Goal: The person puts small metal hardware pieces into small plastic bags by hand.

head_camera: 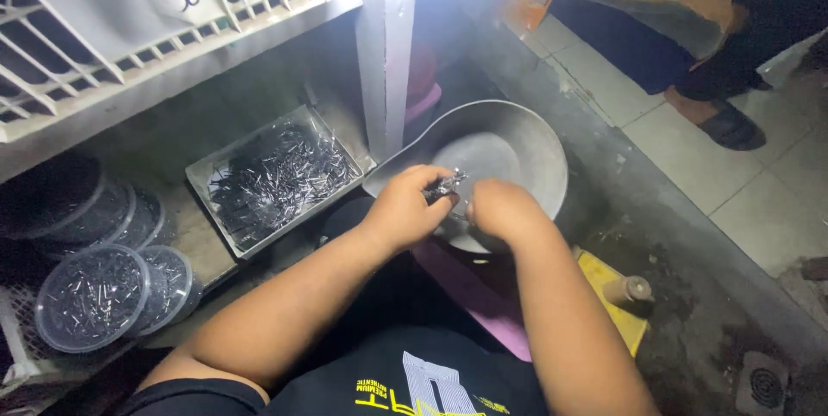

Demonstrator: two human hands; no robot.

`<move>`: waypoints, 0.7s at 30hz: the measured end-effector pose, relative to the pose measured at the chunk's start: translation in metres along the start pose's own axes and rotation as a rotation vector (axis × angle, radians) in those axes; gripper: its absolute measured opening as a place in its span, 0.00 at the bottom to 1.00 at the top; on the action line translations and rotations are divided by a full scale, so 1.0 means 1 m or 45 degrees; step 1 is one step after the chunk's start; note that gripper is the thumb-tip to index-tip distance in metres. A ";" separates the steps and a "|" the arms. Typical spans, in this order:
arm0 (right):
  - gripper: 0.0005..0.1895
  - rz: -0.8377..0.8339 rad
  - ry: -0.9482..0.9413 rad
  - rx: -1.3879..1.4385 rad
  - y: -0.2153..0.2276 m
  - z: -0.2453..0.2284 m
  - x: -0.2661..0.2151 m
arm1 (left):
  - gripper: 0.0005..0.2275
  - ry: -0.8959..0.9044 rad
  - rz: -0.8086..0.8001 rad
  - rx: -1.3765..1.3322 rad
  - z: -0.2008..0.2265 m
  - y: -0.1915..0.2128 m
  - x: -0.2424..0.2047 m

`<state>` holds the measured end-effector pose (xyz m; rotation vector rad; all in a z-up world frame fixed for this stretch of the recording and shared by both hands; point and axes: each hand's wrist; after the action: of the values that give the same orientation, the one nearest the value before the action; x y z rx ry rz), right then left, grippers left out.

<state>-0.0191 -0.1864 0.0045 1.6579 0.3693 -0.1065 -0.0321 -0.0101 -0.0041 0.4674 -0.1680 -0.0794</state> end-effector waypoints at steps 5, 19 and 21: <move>0.16 0.356 -0.057 0.583 0.019 0.009 -0.012 | 0.15 -0.047 -0.032 0.026 -0.002 0.003 0.004; 0.05 1.210 0.170 1.400 -0.004 -0.005 -0.016 | 0.15 -0.086 -0.118 -0.038 0.005 -0.017 0.021; 0.02 1.354 0.195 1.181 -0.014 -0.003 -0.015 | 0.16 -0.074 -0.109 -0.051 0.003 -0.020 0.020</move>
<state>-0.0378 -0.1848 -0.0039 2.5703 -0.5795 0.7499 -0.0135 -0.0319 -0.0075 0.4327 -0.2033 -0.1802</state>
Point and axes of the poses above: each hand's wrist, its own x-axis towards the middle knuckle, its own y-axis out of the back of the hand, z = x × y, and after that the axes turned 6 degrees about z, right-handed
